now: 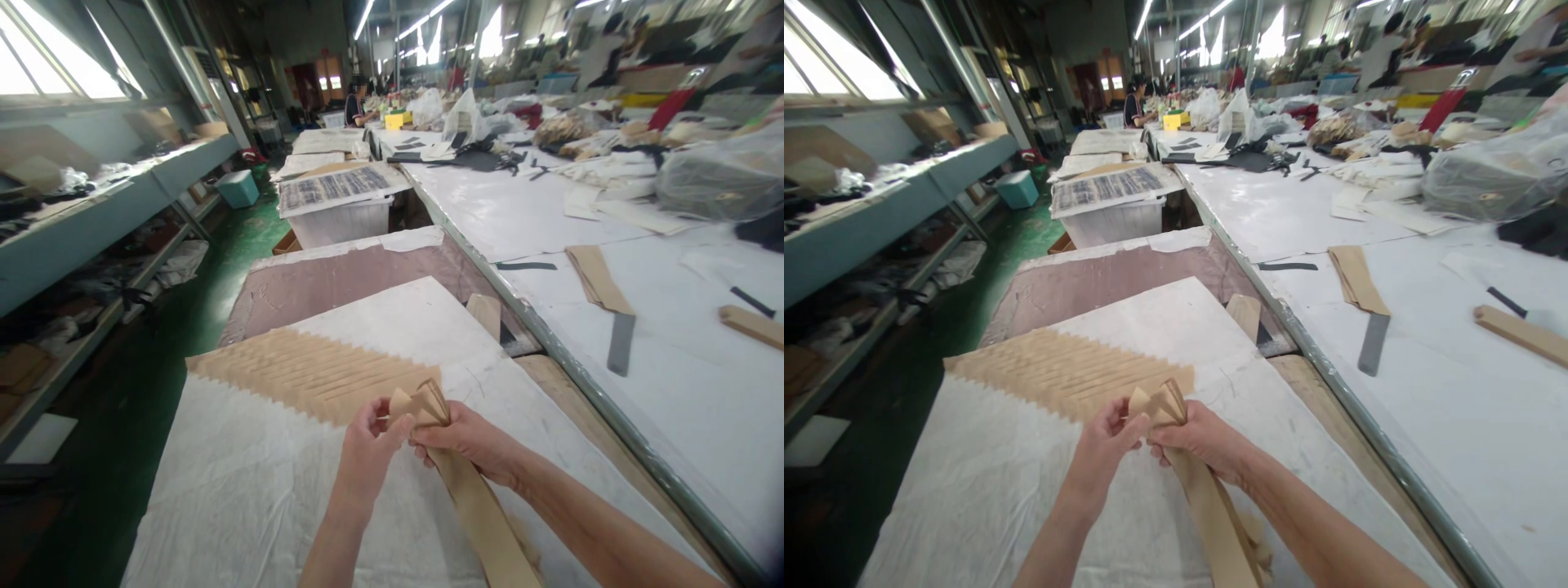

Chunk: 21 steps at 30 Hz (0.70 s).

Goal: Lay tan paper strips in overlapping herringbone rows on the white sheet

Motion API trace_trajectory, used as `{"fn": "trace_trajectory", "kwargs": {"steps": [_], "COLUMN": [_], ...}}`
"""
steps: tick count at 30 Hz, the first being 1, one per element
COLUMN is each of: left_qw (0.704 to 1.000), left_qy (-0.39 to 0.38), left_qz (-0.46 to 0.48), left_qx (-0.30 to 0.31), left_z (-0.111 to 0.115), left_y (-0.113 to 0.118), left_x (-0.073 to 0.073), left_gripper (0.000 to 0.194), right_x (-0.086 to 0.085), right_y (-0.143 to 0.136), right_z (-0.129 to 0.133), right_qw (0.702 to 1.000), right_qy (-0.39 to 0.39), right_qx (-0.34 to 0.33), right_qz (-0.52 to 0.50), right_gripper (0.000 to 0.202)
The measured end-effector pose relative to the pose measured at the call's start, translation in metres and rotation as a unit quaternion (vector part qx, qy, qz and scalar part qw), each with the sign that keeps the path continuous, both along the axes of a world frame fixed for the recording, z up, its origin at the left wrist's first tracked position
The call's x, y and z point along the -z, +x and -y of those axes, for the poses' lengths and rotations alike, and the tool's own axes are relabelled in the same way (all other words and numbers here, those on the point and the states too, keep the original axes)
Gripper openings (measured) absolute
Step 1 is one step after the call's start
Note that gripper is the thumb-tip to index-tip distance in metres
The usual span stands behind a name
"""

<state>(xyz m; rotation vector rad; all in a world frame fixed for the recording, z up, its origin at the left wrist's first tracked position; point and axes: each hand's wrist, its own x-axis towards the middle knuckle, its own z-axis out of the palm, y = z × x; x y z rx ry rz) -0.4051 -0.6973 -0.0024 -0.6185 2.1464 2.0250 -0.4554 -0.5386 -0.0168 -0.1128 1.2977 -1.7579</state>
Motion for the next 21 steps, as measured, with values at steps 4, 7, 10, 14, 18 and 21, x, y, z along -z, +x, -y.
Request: {"fn": "trace_trajectory", "kwargs": {"steps": [4,7,10,14,18,21], "left_qw": [0.997,0.993,0.986,0.982,0.968,0.943], "left_qy": [-0.05,-0.03,0.011,-0.034,-0.171,-0.274], "left_qz": [-0.015,0.008,0.051,0.095,0.125,0.142], "left_qx": [-0.05,-0.11,-0.155,-0.162,-0.137,-0.126], "left_z": [0.008,0.025,0.044,0.06,0.066,0.066], "left_y": [0.002,0.009,0.018,0.019,0.012,0.009], "left_x": [0.01,0.016,0.025,0.04,0.049,0.051], "left_gripper": [0.02,0.021,0.027,0.027,0.025,0.026], "right_x": [-0.001,0.002,0.01,0.025,0.046,0.057], "right_y": [-0.001,-0.009,-0.026,-0.056,-0.074,-0.074], "right_z": [-0.007,-0.024,-0.044,-0.054,-0.044,-0.034], "right_qw": [0.996,0.982,0.97,0.961,0.948,0.935], "right_qy": [0.064,0.142,0.205,0.242,0.27,0.3], "right_qx": [-0.061,-0.12,-0.12,-0.049,0.023,0.054], "right_qz": [-0.005,-0.03,-0.053,-0.128,-0.164,-0.182], "right_gripper": [0.015,0.013,0.018,0.028,0.031,0.028]}}
